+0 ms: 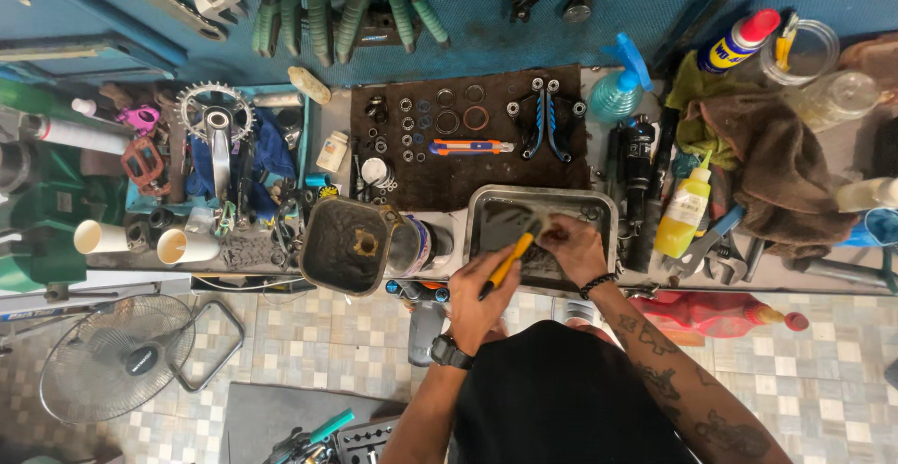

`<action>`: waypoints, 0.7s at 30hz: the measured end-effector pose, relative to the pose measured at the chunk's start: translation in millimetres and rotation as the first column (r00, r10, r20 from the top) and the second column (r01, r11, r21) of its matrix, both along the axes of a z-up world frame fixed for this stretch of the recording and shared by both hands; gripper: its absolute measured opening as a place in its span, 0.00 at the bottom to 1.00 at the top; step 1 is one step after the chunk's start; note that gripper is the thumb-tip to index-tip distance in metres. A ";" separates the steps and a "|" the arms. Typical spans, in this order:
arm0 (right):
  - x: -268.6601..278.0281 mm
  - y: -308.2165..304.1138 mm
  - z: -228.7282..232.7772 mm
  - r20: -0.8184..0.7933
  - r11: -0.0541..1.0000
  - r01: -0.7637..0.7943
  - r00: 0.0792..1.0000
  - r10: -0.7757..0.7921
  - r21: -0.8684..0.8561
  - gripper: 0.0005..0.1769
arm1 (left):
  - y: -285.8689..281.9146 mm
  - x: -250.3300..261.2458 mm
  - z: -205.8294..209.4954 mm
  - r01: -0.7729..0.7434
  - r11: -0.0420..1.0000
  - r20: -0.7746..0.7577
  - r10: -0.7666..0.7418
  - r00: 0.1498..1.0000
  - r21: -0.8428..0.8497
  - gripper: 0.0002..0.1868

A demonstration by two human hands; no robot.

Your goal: The person cleans small bicycle parts in a metal tray using a yellow brush and a liquid solvent. They scrub the parts, rinse the brush, and pour more solvent from a red container into the tray. The person also uses pliers to handle a part and places cleaned items on a mat.

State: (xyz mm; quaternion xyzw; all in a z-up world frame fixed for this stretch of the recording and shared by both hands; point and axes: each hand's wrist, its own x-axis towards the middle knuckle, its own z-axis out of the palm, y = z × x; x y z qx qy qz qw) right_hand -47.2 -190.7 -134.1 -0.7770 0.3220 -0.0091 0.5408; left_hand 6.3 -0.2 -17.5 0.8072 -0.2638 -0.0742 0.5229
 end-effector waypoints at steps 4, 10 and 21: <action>2.5 2.3 6.0 0.142 0.996 -0.027 0.989 0.040 -0.091 0.23 | 3.7 8.3 8.1 0.078 0.978 0.061 -0.091 0.994 0.191 0.14; -2.4 -2.3 -6.8 -0.002 0.983 -0.029 1.000 0.030 0.181 0.20 | 6.0 10.8 3.3 0.101 0.984 0.100 -0.116 0.988 0.149 0.14; -11.6 -3.1 -27.3 0.068 0.836 0.132 0.978 -0.198 0.532 0.14 | 4.7 1.1 -36.5 -0.275 0.953 -0.705 0.106 0.701 -0.130 0.13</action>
